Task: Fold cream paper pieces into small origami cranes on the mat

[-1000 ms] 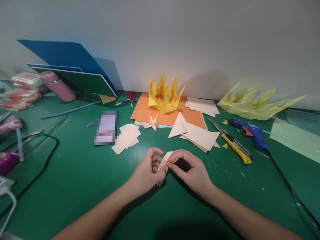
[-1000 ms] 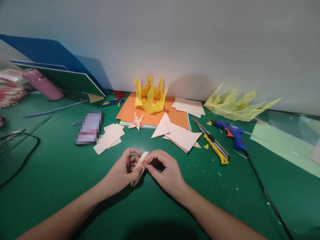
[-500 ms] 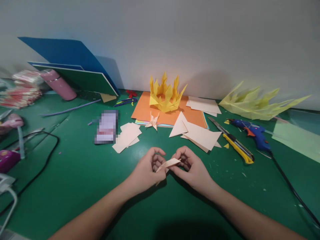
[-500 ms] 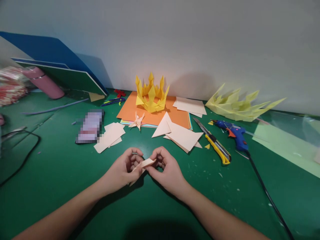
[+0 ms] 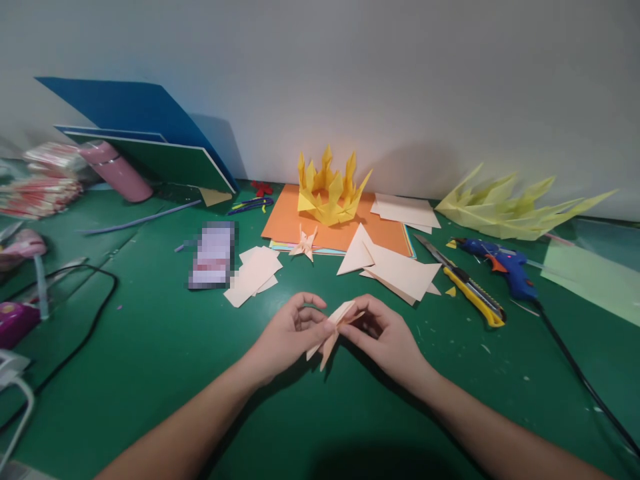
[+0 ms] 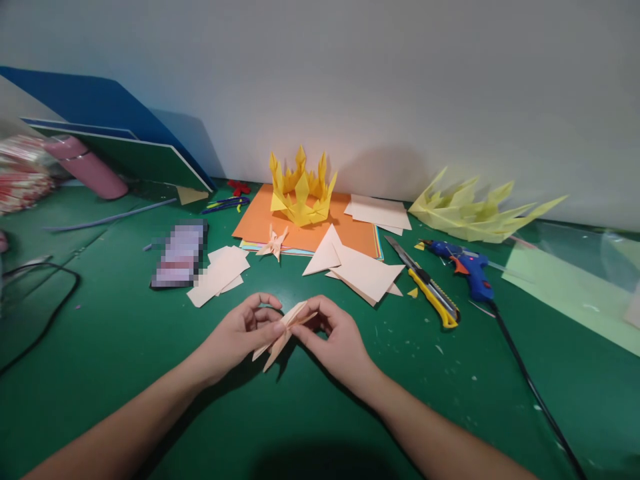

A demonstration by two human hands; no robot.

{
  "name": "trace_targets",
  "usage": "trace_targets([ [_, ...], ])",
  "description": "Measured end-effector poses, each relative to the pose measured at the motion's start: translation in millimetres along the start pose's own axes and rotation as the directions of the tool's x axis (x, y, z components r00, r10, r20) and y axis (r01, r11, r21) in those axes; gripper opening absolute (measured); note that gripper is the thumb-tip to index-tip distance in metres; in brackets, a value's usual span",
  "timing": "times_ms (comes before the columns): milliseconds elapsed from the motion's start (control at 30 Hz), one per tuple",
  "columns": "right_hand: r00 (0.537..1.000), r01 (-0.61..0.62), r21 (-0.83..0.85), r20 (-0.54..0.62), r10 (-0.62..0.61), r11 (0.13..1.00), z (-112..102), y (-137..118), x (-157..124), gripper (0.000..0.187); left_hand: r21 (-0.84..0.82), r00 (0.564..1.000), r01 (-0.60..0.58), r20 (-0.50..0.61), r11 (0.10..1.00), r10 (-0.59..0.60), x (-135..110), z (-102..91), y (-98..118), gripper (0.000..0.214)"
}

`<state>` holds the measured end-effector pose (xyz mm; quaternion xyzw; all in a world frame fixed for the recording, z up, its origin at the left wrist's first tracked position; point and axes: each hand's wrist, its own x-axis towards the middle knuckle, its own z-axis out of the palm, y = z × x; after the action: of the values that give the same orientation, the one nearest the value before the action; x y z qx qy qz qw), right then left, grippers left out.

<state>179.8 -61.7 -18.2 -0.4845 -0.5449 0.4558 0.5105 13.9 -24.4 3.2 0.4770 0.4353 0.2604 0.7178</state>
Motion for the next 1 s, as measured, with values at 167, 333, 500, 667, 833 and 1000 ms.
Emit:
trace_targets([
  [167, 0.988, 0.127, -0.191, -0.065, -0.141, 0.973, -2, -1, -1, 0.004, -0.109, 0.996, 0.071, 0.070, 0.992, -0.063, 0, -5.0, 5, 0.040],
  [333, 0.973, 0.148, -0.306, -0.122, -0.193, 0.941, -2, -2, -4, 0.010, -0.113, 0.985, 0.124, 0.131, 0.986, -0.109, -1, -3.4, 5, 0.041],
  [500, 0.975, 0.145, -0.304, -0.119, -0.189, 0.942, -2, -3, -3, 0.007, -0.127, 0.991, 0.098, 0.106, 0.987, -0.085, -2, 0.2, 2, 0.043],
  [667, 0.968, 0.193, -0.301, -0.095, -0.230, 0.934, -2, -4, -2, 0.006, -0.100, 0.997, 0.072, 0.038, 0.992, -0.068, 0, 1.6, 3, 0.044],
  [833, 0.964, 0.208, -0.362, -0.082, -0.253, 0.909, -3, -1, -4, 0.009, -0.043, 0.998, 0.018, -0.053, 0.999, -0.020, -1, 0.4, 10, 0.038],
  [1000, 0.972, 0.194, -0.393, -0.047, -0.231, 0.899, 0, -2, -4, 0.007, -0.024, 0.999, 0.016, -0.048, 1.000, -0.017, -2, 0.7, 10, 0.037],
])
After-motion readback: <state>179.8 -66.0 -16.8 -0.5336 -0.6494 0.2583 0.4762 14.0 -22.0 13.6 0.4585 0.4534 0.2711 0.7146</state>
